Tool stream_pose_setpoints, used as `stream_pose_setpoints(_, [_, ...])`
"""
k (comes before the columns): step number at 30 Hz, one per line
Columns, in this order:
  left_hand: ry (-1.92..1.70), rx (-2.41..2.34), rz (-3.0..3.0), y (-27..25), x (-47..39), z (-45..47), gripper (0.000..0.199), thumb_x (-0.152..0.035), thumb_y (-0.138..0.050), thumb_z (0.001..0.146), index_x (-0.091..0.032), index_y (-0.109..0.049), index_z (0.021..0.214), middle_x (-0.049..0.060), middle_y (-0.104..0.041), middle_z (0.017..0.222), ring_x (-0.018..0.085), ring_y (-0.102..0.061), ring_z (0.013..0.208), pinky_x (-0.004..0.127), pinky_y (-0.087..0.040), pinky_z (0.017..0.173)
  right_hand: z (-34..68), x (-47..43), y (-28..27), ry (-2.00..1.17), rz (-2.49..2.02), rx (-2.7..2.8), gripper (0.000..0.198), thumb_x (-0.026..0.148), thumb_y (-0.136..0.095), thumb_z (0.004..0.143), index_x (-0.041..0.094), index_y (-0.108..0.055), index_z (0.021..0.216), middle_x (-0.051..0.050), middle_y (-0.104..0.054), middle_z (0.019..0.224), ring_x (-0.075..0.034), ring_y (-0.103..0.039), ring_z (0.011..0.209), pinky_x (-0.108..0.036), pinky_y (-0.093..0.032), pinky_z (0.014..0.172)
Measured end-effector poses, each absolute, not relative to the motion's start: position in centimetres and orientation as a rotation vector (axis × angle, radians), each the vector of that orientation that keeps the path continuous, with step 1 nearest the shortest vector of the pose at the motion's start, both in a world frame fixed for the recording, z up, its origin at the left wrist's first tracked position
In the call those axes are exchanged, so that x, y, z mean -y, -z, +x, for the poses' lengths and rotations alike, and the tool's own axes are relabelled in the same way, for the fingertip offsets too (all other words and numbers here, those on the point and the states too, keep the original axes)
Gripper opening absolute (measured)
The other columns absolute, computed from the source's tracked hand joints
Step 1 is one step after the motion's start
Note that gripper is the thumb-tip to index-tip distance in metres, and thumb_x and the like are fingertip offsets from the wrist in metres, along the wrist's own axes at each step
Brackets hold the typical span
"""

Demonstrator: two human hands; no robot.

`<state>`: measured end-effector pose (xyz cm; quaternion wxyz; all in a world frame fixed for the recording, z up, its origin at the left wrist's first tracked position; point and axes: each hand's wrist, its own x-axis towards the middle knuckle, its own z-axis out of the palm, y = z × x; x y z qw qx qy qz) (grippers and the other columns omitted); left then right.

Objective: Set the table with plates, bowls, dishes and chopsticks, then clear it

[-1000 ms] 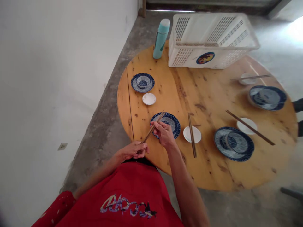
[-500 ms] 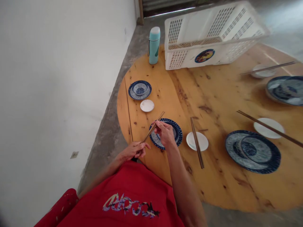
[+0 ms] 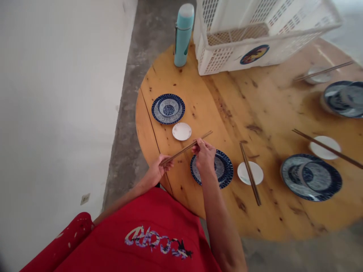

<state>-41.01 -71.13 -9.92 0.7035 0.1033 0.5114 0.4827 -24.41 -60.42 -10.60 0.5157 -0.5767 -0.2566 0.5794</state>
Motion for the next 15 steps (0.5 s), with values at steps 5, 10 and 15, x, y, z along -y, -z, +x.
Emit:
stream_pose_setpoints(5, [-1.1, -1.189, 0.28, 9.3, 67.7, -42.3, 0.047, -0.054, -0.047, 0.099, -0.013, -0.069, 0.098, 0.01, -0.071, 0.096, 0.014, -0.063, 0.077, 0.026, -0.048, 0.073, -26.2, 59.8, 9.5, -1.298, -1.449, 0.62, 0.029, 0.043, -0.081, 0.072, 0.017, -0.07, 0.076, 0.0, -0.062, 0.065, -0.009, -0.054, 0.053, -0.021, -0.046, 0.05])
stream_pose_setpoints(10, [-0.939, -1.208, 0.512, 10.0, 66.3, -43.4, 0.043, -0.054, -0.051, 0.095, -0.014, -0.066, 0.094, 0.004, -0.066, 0.079, 0.009, -0.049, 0.057, 0.023, -0.037, 0.057, -26.3, 59.7, 9.5, -1.238, -1.482, 0.602, 0.027, 0.041, -0.08, 0.071, 0.017, -0.071, 0.078, 0.001, -0.063, 0.067, -0.009, -0.056, 0.054, -0.022, -0.051, 0.053])
stream_pose_setpoints(15, [-0.745, -1.202, 0.791, 11.3, 66.6, -45.7, 0.038, -0.048, -0.048, 0.096, -0.014, -0.065, 0.096, -0.002, -0.059, 0.069, 0.007, -0.041, 0.049, 0.022, -0.032, 0.052, -25.9, 58.3, 11.1, -1.239, -1.527, 0.49, 0.026, 0.036, -0.084, 0.064, 0.017, -0.068, 0.071, 0.002, -0.063, 0.064, -0.008, -0.056, 0.051, -0.019, -0.05, 0.048])
